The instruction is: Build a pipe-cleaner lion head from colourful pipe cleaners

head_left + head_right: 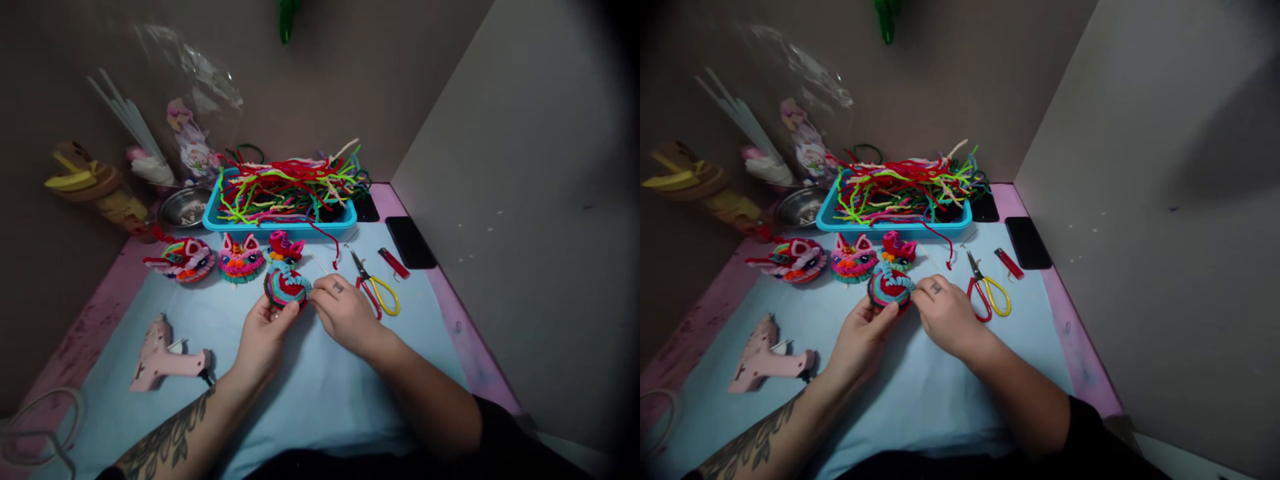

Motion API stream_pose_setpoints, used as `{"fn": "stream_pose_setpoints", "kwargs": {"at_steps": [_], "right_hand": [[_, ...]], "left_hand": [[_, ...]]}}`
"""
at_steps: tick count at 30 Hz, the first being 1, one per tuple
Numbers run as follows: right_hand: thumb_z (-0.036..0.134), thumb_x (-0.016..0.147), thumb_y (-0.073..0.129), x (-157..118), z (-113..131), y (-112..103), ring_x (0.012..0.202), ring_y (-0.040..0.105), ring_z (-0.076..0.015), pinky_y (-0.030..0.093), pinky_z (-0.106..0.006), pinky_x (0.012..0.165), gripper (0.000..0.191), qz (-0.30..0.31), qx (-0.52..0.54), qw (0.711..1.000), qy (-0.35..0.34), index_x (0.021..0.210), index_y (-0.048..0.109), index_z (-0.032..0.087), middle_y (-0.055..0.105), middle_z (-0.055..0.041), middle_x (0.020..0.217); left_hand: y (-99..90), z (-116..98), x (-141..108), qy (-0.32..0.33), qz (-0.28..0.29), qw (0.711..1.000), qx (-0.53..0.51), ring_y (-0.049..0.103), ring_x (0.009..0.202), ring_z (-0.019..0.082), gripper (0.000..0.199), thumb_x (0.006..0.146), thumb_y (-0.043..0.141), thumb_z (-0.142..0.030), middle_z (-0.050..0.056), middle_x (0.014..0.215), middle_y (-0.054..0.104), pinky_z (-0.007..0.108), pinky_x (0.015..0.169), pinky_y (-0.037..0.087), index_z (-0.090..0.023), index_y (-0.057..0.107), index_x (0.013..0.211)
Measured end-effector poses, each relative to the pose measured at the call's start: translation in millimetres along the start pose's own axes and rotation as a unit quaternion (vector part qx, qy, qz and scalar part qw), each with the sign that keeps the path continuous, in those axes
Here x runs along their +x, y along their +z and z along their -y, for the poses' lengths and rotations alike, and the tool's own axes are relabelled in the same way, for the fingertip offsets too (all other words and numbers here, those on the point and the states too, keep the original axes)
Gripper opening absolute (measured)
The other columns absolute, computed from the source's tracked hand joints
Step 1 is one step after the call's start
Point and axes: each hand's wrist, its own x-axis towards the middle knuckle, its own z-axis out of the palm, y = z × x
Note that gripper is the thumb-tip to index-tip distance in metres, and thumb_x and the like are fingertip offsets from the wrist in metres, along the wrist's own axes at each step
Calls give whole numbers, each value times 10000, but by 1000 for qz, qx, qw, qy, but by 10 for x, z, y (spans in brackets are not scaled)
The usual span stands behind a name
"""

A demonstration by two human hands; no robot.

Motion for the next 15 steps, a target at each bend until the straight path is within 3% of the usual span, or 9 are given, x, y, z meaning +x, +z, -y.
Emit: {"fn": "stream_pose_setpoints", "kwargs": {"at_steps": [3, 6, 8, 13, 15], "right_hand": [[134, 848, 513, -6, -22, 24, 832, 555, -163, 474, -290, 739, 119, -30, 159, 983, 84, 801, 608, 187, 588, -48, 840], [183, 802, 580, 3, -43, 44, 775, 570, -146, 464, -251, 642, 94, -38, 298, 932, 204, 711, 603, 183, 590, -27, 792], [225, 749, 638, 11, -57, 62, 711, 567, -133, 450, -237, 596, 95, -28, 386, 881, 272, 676, 602, 175, 598, -13, 738], [264, 603, 747, 23, -84, 95, 429, 435, -53, 333, -188, 426, 241, 15, 576, 715, 397, 617, 526, 166, 512, 63, 530], [246, 564, 768, 29, -78, 90, 405, 436, -49, 317, -179, 404, 290, 35, 606, 677, 416, 629, 495, 174, 507, 77, 520]], "left_hand": [[23, -40, -15, 2, 20, 1000, -9, 619, 992, 198, 337, 704, 745, -239, 78, 1053, 690, 323, 947, 441, -167, 665, 1023], [47, -80, -31, -8, 21, 1000, -17, 622, 998, 205, 341, 687, 758, -212, 94, 1060, 689, 311, 958, 429, -153, 672, 1013], [52, -91, -37, -17, 15, 999, -27, 630, 983, 208, 363, 660, 777, -190, 101, 1049, 693, 299, 950, 430, -145, 676, 1006], [29, -66, -41, -17, 32, 999, -16, 633, 972, 216, 392, 640, 790, -195, 86, 1035, 698, 314, 946, 434, -159, 673, 1012], [15, -53, -40, -8, 40, 999, 4, 632, 966, 218, 385, 646, 786, -210, 80, 1018, 701, 327, 943, 437, -160, 672, 1010]]}}
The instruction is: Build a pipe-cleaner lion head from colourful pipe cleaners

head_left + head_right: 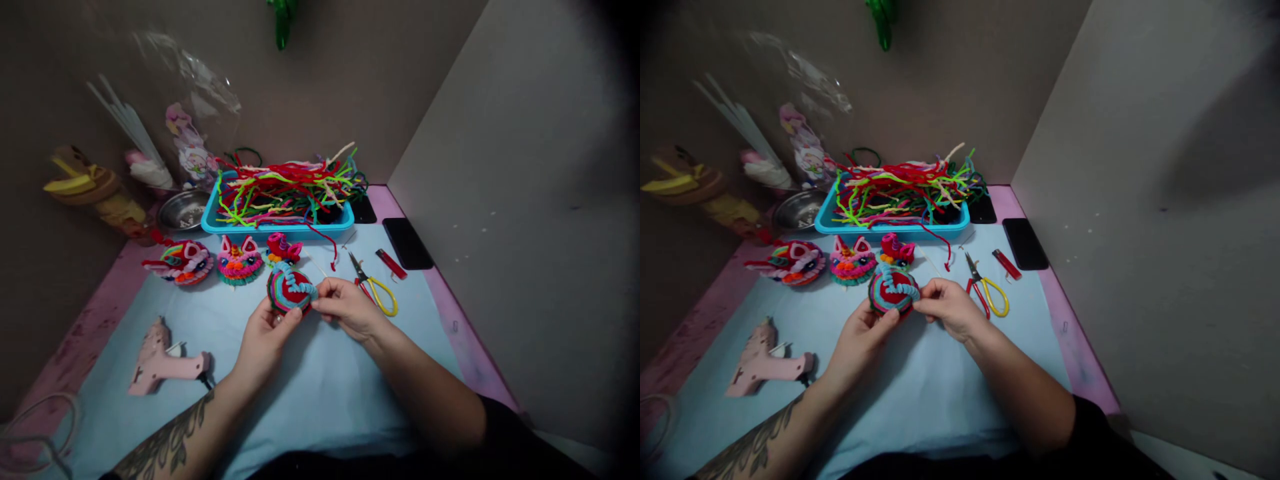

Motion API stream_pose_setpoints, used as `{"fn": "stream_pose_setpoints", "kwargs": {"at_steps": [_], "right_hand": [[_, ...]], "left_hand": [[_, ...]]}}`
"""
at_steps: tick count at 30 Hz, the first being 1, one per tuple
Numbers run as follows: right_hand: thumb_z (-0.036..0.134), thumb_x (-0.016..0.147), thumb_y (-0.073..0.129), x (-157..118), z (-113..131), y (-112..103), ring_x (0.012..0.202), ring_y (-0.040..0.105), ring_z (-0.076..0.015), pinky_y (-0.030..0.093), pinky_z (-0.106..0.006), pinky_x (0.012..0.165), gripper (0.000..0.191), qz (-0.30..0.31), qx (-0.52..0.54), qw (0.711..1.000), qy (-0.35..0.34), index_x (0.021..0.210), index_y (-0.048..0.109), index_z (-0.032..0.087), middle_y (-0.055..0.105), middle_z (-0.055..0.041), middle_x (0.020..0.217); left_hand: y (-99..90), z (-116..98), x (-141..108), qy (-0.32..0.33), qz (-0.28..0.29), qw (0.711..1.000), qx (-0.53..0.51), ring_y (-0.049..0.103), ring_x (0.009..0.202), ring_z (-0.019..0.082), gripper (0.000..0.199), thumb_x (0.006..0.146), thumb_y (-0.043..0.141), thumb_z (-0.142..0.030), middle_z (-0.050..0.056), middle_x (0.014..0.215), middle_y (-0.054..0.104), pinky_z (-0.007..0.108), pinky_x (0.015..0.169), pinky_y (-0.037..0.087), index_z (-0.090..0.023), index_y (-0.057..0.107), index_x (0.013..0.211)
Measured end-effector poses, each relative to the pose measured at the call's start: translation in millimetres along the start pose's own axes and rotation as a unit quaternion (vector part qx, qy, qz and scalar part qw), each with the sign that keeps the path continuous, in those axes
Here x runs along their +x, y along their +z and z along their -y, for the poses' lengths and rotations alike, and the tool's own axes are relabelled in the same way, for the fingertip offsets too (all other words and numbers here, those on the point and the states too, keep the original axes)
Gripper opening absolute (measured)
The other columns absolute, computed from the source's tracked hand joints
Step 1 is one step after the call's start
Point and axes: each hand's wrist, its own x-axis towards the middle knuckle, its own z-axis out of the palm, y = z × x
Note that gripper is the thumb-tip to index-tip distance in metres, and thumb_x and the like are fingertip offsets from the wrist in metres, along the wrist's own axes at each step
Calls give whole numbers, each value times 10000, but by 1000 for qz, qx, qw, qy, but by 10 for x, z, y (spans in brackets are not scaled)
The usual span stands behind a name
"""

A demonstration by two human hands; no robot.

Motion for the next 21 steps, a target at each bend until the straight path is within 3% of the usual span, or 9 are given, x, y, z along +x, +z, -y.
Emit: {"fn": "stream_pose_setpoints", "kwargs": {"at_steps": [3, 9, 21], "right_hand": [[223, 550, 772, -13, 15, 29, 434, 468, -54, 340, -173, 410, 314, 3, 23, 1000, 4, 690, 495, 182, 545, 73, 581], [174, 562, 748, -24, -2, 112, 555, 509, -67, 387, -174, 471, 320, -27, 63, 995, -70, 796, 530, 185, 578, 49, 688], [182, 614, 695, -4, -63, 134, 503, 481, -63, 337, -180, 457, 328, -16, 87, 995, -50, 878, 502, 209, 602, 49, 703]], "left_hand": [[-7, 7, 3, 9, 9, 1000, 18, 632, 957, 213, 355, 671, 768, -217, 79, 1011, 703, 324, 930, 445, -162, 672, 1009], [41, -21, 6, -10, 1, 1000, -27, 641, 930, 193, 300, 677, 763, -209, 70, 994, 710, 312, 915, 456, -166, 685, 964], [40, -23, 10, -60, -30, 996, -64, 661, 792, 180, 269, 650, 784, -194, 76, 866, 725, 293, 808, 496, -132, 696, 896]]}}
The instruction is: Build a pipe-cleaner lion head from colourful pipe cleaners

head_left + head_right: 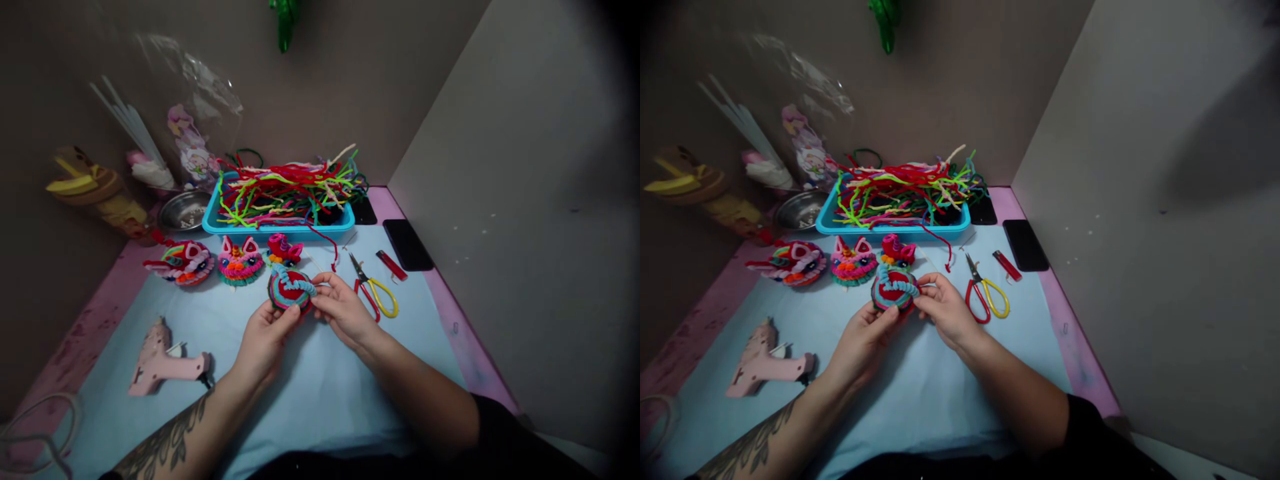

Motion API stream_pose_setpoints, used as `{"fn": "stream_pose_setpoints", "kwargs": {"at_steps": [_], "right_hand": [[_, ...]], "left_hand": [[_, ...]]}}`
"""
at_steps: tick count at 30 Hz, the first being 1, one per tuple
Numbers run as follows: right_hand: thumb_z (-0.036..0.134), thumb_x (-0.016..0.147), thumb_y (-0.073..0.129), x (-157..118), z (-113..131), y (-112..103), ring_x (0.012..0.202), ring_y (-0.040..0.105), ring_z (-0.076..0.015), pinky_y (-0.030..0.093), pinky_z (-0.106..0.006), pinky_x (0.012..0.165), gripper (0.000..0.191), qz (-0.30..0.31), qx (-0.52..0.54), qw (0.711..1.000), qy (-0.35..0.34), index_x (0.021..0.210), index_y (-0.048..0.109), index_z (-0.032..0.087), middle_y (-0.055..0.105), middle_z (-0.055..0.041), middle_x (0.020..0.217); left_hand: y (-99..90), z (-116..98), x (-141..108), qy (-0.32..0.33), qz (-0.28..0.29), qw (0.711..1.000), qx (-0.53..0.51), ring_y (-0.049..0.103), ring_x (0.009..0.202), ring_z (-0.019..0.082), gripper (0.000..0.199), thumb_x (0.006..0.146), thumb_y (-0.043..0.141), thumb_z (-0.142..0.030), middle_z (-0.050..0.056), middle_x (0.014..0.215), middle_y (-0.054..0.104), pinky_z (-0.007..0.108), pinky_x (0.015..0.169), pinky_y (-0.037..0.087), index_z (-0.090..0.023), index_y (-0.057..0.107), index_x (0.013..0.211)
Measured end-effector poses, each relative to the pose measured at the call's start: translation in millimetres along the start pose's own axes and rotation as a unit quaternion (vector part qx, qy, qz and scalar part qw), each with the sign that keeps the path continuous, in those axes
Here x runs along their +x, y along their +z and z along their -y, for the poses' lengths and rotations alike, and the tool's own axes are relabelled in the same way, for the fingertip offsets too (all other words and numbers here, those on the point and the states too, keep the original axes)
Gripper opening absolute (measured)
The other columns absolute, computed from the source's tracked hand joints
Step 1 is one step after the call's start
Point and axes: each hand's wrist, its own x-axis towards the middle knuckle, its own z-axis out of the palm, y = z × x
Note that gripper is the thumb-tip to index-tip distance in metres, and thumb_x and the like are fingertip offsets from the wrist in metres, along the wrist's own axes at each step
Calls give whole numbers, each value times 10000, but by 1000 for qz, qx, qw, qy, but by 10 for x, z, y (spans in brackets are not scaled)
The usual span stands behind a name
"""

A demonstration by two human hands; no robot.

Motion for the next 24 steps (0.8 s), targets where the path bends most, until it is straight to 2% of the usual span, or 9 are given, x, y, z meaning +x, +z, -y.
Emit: {"fn": "stream_pose_setpoints", "kwargs": {"at_steps": [11, 17, 20, 24], "right_hand": [[198, 608, 746, 11, -15, -40, 565, 546, -83, 393, -191, 515, 408, 37, 96, 993, 61, 901, 463, 222, 606, 55, 718], [245, 611, 783, 11, -15, -36, 593, 571, -94, 431, -208, 542, 451, 30, 123, 991, 53, 921, 455, 234, 611, 53, 754], [246, 604, 793, 11, -21, -29, 613, 579, -99, 446, -215, 557, 461, 19, 133, 990, 48, 925, 462, 232, 617, 47, 766], [261, 639, 770, 7, -23, -31, 589, 584, -105, 449, -223, 556, 432, 36, 123, 990, 56, 939, 462, 221, 622, 40, 716]], "left_hand": [[5, -12, 0, -33, 9, 999, -19, 671, 778, 157, 259, 659, 785, -205, 76, 881, 727, 250, 773, 511, -127, 694, 888], [-21, -14, 18, -86, 13, 995, -45, 684, 840, 172, 232, 698, 752, -214, 67, 901, 729, 247, 775, 529, -150, 690, 912], [-20, -16, 21, -99, 5, 994, -56, 685, 854, 166, 198, 717, 733, -204, 60, 904, 729, 227, 756, 536, -160, 688, 904], [-3, -25, 13, -100, 7, 994, -53, 688, 831, 152, 157, 730, 722, -204, 56, 879, 732, 204, 731, 538, -153, 690, 875]]}}
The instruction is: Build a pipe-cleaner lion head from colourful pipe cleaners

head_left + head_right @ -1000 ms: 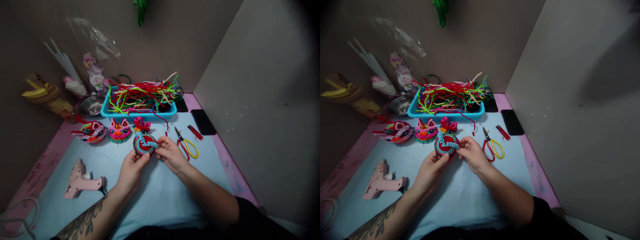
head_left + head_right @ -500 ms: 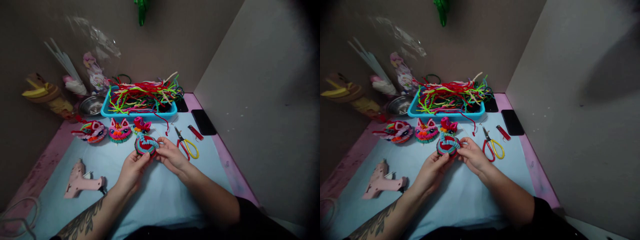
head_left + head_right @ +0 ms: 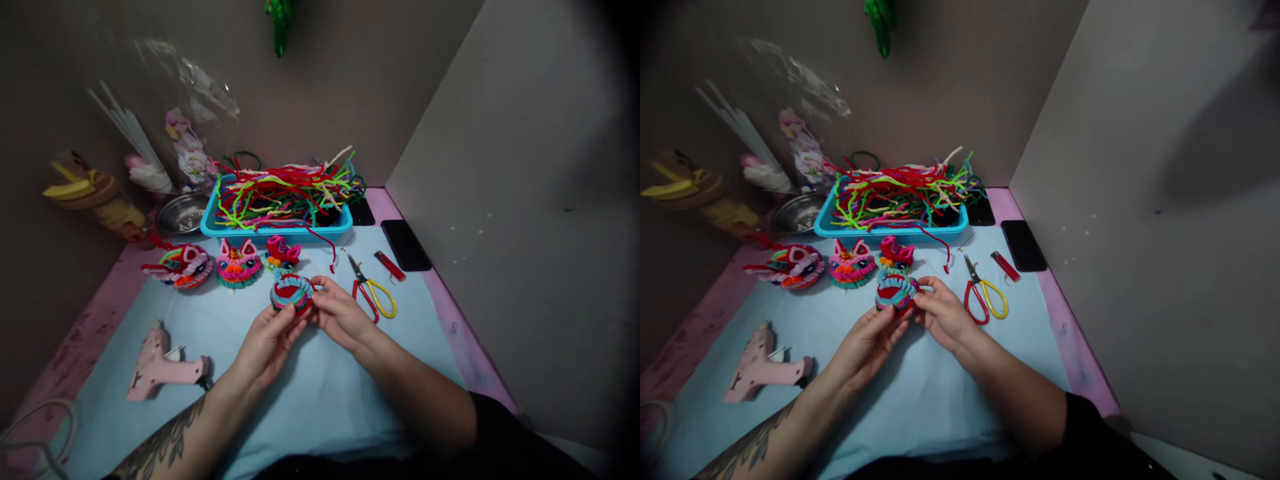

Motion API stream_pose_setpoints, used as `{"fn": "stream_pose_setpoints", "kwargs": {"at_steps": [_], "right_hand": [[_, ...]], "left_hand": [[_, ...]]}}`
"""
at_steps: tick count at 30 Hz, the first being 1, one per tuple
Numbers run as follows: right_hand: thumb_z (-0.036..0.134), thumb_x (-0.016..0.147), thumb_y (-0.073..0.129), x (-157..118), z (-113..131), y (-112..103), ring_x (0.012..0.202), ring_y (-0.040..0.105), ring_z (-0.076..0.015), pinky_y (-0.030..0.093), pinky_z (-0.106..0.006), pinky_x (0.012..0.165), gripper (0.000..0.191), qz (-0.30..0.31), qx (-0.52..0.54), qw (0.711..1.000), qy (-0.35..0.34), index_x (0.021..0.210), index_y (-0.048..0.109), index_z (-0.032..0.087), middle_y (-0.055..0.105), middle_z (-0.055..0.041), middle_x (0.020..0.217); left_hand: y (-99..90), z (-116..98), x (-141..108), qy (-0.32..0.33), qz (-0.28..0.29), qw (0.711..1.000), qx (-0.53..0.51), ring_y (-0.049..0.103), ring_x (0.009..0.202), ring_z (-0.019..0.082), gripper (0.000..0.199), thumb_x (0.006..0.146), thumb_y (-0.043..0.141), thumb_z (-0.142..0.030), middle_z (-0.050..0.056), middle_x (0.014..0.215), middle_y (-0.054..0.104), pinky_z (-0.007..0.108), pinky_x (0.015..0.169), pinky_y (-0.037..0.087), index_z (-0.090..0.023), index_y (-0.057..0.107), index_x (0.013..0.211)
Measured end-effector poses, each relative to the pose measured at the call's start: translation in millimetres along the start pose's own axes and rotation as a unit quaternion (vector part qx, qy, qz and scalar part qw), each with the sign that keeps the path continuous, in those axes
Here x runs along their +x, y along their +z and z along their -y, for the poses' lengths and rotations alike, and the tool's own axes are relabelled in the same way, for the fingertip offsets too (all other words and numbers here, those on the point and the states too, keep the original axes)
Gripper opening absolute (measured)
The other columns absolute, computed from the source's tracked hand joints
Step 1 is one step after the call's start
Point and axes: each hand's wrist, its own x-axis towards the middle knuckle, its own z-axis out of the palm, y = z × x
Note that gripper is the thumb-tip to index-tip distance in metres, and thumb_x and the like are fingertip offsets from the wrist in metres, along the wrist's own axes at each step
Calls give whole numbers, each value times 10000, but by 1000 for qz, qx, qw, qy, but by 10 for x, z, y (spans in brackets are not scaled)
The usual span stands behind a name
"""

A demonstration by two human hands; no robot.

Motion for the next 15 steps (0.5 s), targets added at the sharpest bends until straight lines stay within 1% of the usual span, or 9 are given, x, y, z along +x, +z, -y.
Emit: {"fn": "stream_pose_setpoints", "kwargs": {"at_steps": [6, 9, 11, 15], "right_hand": [[210, 650, 738, -8, 1, 4, 566, 578, -97, 461, -226, 569, 424, 2, -2, 1000, -12, 961, 450, 219, 618, 48, 713], [177, 651, 718, -2, -16, 9, 559, 564, -92, 465, -224, 572, 397, 4, 20, 1000, -8, 948, 457, 213, 605, 51, 699], [155, 646, 708, 7, -37, 7, 579, 567, -95, 473, -230, 586, 382, 5, 41, 999, -12, 935, 464, 210, 613, 41, 726], [119, 639, 693, 30, -87, 7, 629, 581, -98, 476, -221, 597, 388, 1, 70, 997, -45, 944, 473, 215, 622, 37, 779]], "left_hand": [[26, -4, -13, 6, 9, 1000, 10, 690, 808, 151, 166, 731, 721, -180, 71, 882, 735, 202, 727, 542, -133, 694, 888], [32, 2, -14, 0, 15, 1000, 5, 693, 805, 154, 146, 739, 712, -165, 74, 874, 736, 200, 722, 546, -127, 693, 878], [34, 7, -13, -3, 19, 1000, -2, 694, 812, 154, 134, 742, 709, -157, 69, 880, 736, 197, 721, 547, -130, 691, 872], [38, 13, -9, -8, 22, 1000, -8, 695, 814, 143, 151, 734, 715, -145, 57, 884, 735, 176, 716, 545, -131, 681, 881]]}}
